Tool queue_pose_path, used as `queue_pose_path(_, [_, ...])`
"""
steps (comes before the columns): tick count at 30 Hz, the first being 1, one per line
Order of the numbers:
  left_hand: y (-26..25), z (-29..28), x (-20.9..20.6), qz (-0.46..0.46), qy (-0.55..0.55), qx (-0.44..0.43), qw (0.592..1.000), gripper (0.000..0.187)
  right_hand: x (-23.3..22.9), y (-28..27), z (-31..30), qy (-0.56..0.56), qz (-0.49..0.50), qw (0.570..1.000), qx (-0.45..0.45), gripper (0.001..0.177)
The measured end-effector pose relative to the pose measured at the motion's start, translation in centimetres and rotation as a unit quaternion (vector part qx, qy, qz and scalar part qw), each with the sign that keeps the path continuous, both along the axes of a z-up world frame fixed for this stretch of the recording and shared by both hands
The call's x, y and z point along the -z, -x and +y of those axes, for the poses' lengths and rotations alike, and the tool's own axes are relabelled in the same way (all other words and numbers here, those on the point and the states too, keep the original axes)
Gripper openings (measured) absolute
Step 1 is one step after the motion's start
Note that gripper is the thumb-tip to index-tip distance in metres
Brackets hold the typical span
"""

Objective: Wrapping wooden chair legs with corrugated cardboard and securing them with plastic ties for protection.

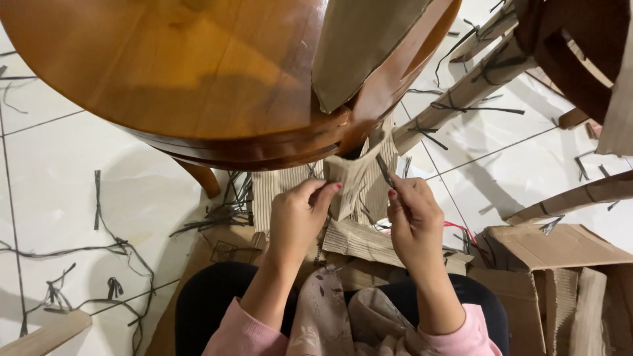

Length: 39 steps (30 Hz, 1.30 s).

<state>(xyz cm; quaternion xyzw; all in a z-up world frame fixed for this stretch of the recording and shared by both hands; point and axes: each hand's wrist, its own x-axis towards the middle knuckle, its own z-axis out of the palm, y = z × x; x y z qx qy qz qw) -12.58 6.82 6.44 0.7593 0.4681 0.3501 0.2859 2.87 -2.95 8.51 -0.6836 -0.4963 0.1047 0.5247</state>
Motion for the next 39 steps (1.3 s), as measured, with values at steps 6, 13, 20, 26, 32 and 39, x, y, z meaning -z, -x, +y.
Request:
queue_pose_path(6, [-0.9, 0.1, 0.0, -0.1, -0.09, -0.018, 0.991, 0.019, 3.8, 0.3, 2.1, -0.068, 0.02, 0.997, 0.017, 0.027])
queue_pose_path(13, [-2.0, 0.8, 0.4, -0.134, -0.135, -0.029, 0.981, 0.023, 5.5, 0.5, 3.8, -0.102, -0.018, 0.993, 0.053, 0.027])
queue_pose_path(20, [-3.5, 1.2, 2.6, -0.216, -0.107, -0.047, 0.969, 0.029, 3.9, -2.7, 3.5, -0.03, 0.017, 0.999, -0.008, 0.044])
queue_pose_path(26, [-3.5, 0.9, 3.3, -0.283, -0.035, -0.012, 0.958, 0.034, 2.7, -3.0, 3.7, -0.099, 0.201, 0.972, 0.077, 0.024])
queue_pose_path(32, [-2.4, 0.6, 3.6, -0.29, -0.01, -0.01, 0.957, 0.036, 4.0, -2.7, 4.5, -0.119, 0.289, 0.947, 0.075, 0.01])
queue_pose_path(39, [-2.6, 1.7, 3.8, -0.316, -0.004, 0.009, 0.949, 0.023, 2.4, -0.1, 5.2, -0.103, 0.184, 0.977, -0.015, 0.022])
